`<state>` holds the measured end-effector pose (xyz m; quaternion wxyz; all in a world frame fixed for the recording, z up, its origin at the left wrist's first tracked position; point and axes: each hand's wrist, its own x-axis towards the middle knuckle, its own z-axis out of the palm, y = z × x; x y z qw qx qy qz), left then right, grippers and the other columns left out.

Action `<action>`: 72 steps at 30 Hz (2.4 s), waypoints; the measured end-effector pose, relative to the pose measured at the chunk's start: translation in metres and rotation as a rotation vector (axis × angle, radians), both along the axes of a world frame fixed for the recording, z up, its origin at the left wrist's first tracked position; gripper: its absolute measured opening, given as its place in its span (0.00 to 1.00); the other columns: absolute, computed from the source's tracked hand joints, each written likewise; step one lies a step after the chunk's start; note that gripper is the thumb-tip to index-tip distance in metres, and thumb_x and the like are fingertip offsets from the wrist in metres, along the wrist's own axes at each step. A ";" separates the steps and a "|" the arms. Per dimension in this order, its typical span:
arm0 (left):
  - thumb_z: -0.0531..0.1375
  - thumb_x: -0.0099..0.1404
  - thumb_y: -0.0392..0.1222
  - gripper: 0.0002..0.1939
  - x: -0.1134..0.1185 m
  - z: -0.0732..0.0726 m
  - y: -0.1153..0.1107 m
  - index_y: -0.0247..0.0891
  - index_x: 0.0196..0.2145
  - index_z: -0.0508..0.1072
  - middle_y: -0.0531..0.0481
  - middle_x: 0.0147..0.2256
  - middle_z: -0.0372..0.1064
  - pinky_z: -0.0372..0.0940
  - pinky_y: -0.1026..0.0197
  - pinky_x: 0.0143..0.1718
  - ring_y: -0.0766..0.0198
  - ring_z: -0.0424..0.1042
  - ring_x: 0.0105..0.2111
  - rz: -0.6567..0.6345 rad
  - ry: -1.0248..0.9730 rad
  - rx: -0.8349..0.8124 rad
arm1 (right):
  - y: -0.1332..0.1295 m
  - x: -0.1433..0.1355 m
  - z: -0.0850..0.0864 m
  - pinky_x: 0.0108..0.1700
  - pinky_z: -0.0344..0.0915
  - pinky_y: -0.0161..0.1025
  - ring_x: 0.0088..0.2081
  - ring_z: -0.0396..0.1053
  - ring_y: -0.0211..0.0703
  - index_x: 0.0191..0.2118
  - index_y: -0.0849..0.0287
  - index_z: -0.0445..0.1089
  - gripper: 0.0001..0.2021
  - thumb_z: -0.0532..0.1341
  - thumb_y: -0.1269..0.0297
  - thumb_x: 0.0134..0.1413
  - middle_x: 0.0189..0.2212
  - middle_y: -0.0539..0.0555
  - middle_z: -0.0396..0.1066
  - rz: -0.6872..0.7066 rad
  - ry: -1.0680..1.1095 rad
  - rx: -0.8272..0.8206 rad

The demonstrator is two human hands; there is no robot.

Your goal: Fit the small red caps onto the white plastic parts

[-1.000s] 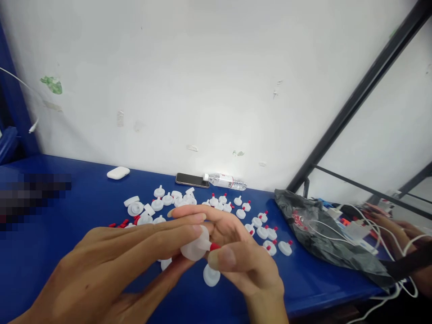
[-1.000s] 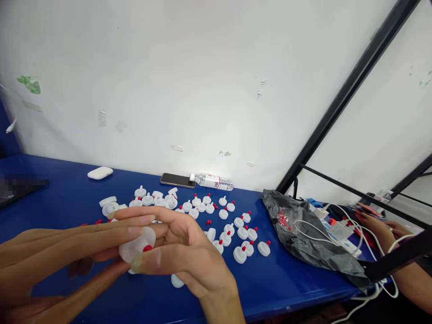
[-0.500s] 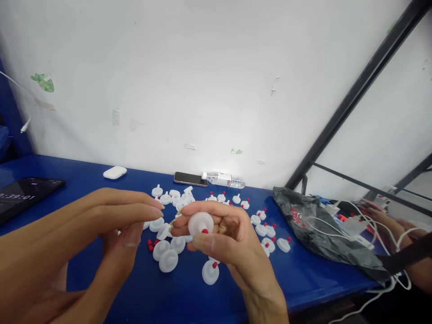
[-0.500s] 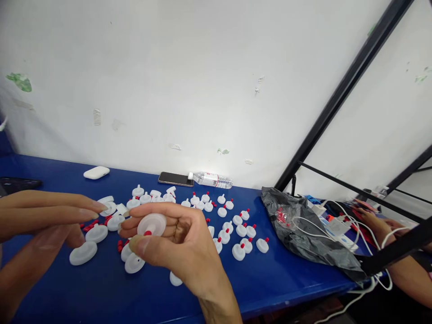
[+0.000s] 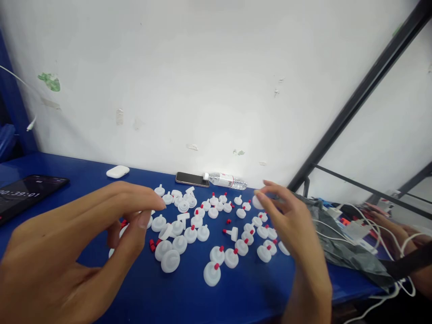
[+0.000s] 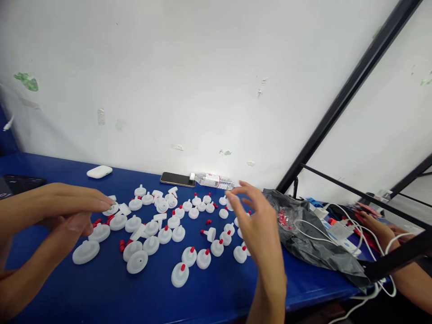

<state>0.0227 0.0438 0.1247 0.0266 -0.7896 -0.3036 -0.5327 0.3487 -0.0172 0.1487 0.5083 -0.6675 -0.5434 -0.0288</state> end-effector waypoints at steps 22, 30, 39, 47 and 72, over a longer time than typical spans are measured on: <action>0.55 0.74 0.40 0.08 0.010 0.003 -0.005 0.48 0.46 0.74 0.60 0.45 0.74 0.63 0.65 0.40 0.72 0.69 0.30 -0.039 0.089 0.004 | -0.012 0.117 -0.025 0.43 0.71 0.45 0.43 0.81 0.57 0.43 0.52 0.82 0.14 0.62 0.54 0.56 0.38 0.56 0.84 -0.358 -0.205 -0.553; 0.56 0.73 0.41 0.09 0.006 -0.001 -0.003 0.48 0.47 0.74 0.57 0.47 0.74 0.66 0.64 0.36 0.70 0.69 0.29 -0.056 0.101 0.013 | 0.015 0.025 -0.016 0.53 0.69 0.47 0.50 0.78 0.55 0.51 0.56 0.79 0.16 0.62 0.56 0.62 0.48 0.59 0.82 0.073 -0.292 -0.574; 0.53 0.75 0.37 0.09 0.015 0.005 -0.008 0.46 0.45 0.72 0.58 0.43 0.75 0.63 0.66 0.30 0.73 0.65 0.27 -0.070 0.086 -0.007 | 0.012 0.043 -0.022 0.34 0.70 0.38 0.36 0.80 0.50 0.37 0.55 0.82 0.08 0.65 0.69 0.53 0.32 0.55 0.82 -0.013 -0.254 -0.679; 0.52 0.76 0.36 0.09 0.019 0.005 -0.006 0.46 0.45 0.71 0.58 0.41 0.75 0.62 0.68 0.26 0.74 0.62 0.23 -0.098 0.092 -0.008 | 0.014 0.047 -0.026 0.25 0.65 0.35 0.28 0.76 0.44 0.36 0.55 0.81 0.10 0.63 0.74 0.51 0.28 0.52 0.80 -0.031 -0.192 -0.649; 0.56 0.72 0.45 0.16 0.032 -0.014 -0.008 0.51 0.57 0.67 0.57 0.39 0.79 0.69 0.63 0.28 0.67 0.72 0.22 -0.068 0.166 -0.050 | -0.003 -0.071 0.000 0.51 0.70 0.42 0.48 0.75 0.46 0.48 0.47 0.77 0.07 0.62 0.60 0.70 0.46 0.49 0.79 0.539 -0.023 -0.083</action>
